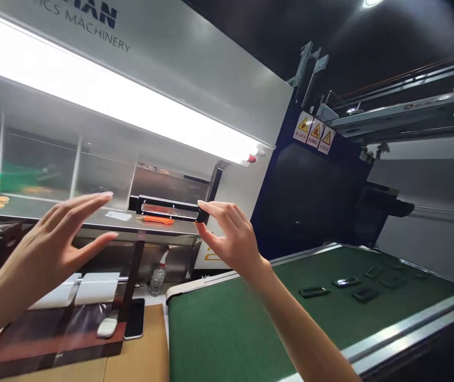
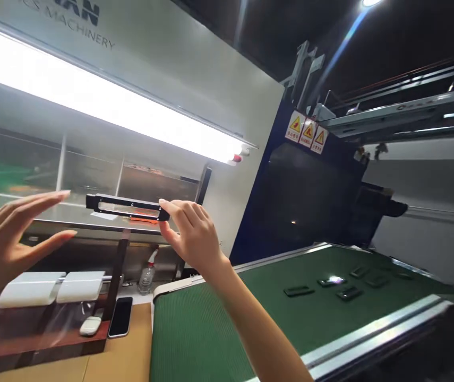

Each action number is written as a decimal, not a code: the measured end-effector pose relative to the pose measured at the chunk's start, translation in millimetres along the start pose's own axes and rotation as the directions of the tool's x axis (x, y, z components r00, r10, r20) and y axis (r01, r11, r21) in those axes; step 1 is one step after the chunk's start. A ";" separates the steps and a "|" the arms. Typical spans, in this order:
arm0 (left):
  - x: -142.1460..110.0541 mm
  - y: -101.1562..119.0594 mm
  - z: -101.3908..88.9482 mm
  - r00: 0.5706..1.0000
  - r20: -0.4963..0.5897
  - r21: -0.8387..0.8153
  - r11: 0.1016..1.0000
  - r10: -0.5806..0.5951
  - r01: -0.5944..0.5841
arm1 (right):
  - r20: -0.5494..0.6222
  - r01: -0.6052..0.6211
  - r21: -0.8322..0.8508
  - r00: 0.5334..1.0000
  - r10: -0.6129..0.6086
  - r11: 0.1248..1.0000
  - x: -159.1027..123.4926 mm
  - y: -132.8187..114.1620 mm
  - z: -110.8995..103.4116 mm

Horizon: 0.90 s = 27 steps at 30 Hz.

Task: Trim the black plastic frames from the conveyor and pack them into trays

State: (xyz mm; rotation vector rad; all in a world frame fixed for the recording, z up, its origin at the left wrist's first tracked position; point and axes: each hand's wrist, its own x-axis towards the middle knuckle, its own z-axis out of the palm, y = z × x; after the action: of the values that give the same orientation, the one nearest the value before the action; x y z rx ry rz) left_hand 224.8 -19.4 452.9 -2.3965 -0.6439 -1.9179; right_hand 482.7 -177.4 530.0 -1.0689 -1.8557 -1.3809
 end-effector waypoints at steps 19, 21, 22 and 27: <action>36.9 21.9 -75.6 0.789 -0.023 0.302 0.756 0.614 -0.580 | -0.021 0.001 0.077 1.000 0.000 0.997 38.5 -73.8 -27.9; 33.0 20.6 -76.5 0.794 -0.010 0.293 0.761 0.608 -0.579 | -0.012 -0.004 0.100 1.000 0.006 0.995 35.7 -76.2 -25.6; 31.2 19.4 -76.6 0.797 -0.001 0.286 0.764 0.605 -0.579 | -0.007 -0.009 0.111 1.000 0.009 0.994 34.3 -77.1 -24.4; 19.6 10.4 -72.0 0.802 0.037 0.228 0.777 0.596 -0.587 | 0.015 -0.047 0.168 0.999 0.045 0.985 24.7 -80.9 -20.2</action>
State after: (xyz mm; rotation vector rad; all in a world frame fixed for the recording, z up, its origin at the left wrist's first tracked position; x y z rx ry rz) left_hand 164.1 -41.2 492.0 -2.0657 -0.0632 -1.5137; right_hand 400.2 -201.8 516.9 -1.0292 -1.9062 -1.1712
